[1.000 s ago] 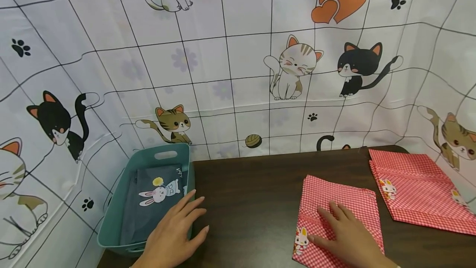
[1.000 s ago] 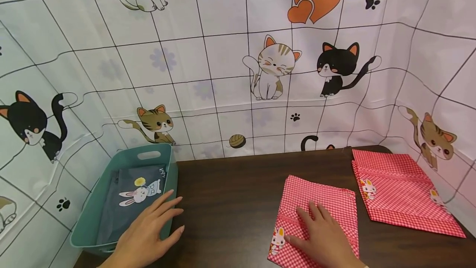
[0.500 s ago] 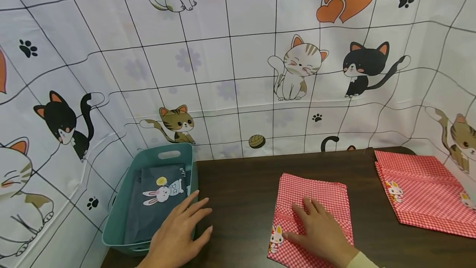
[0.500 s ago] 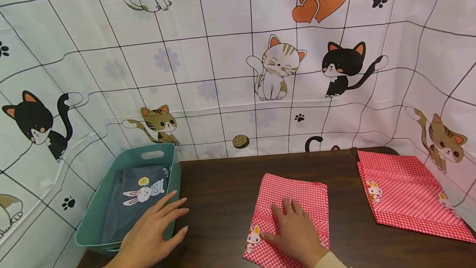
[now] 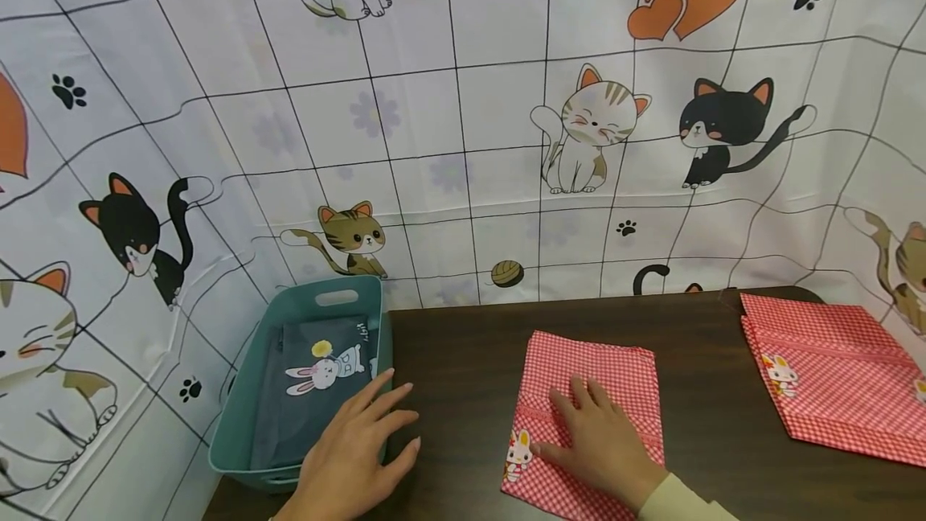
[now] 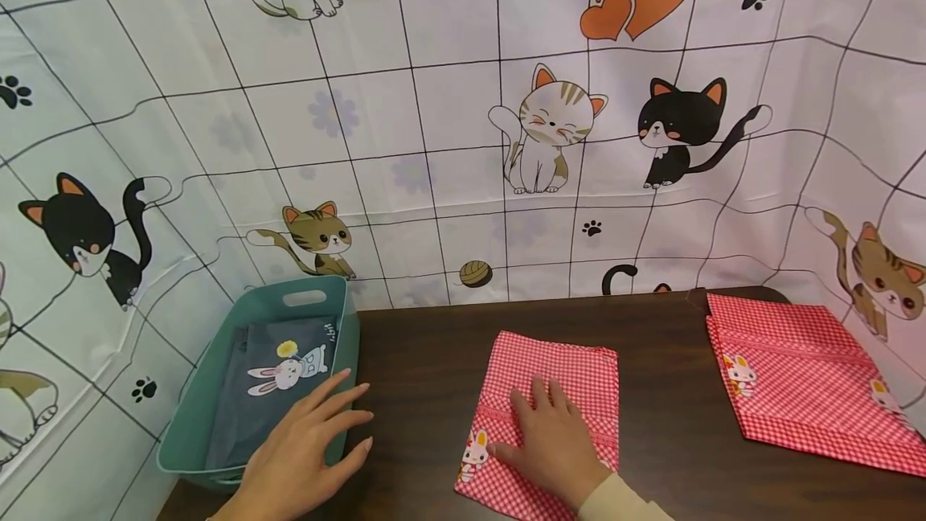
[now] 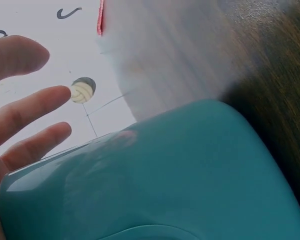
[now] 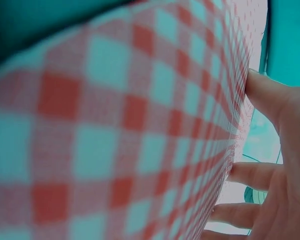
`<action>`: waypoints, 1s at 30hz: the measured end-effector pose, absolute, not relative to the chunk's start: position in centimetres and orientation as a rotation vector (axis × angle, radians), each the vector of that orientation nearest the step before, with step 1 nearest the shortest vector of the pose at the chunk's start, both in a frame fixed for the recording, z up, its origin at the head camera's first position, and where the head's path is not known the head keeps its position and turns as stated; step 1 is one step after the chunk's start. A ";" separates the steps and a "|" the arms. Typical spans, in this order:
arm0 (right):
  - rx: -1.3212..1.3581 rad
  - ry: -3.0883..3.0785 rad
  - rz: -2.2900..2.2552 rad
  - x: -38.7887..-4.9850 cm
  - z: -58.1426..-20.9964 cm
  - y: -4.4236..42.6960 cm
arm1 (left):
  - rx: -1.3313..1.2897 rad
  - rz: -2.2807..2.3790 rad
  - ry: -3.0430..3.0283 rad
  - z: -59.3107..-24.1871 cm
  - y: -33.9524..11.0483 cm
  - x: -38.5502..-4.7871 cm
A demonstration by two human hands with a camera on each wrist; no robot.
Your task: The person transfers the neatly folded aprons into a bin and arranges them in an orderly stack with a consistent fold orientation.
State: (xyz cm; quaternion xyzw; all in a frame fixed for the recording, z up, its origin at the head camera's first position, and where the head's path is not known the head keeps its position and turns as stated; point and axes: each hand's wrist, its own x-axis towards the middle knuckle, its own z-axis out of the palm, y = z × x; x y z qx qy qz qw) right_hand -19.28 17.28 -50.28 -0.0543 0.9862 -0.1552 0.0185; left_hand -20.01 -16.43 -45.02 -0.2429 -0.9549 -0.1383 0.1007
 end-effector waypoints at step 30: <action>0.012 3.153 -0.484 -19.9 -46.8 21.7 | -0.850 -0.537 -2.779 -41.4 -9.0 -18.6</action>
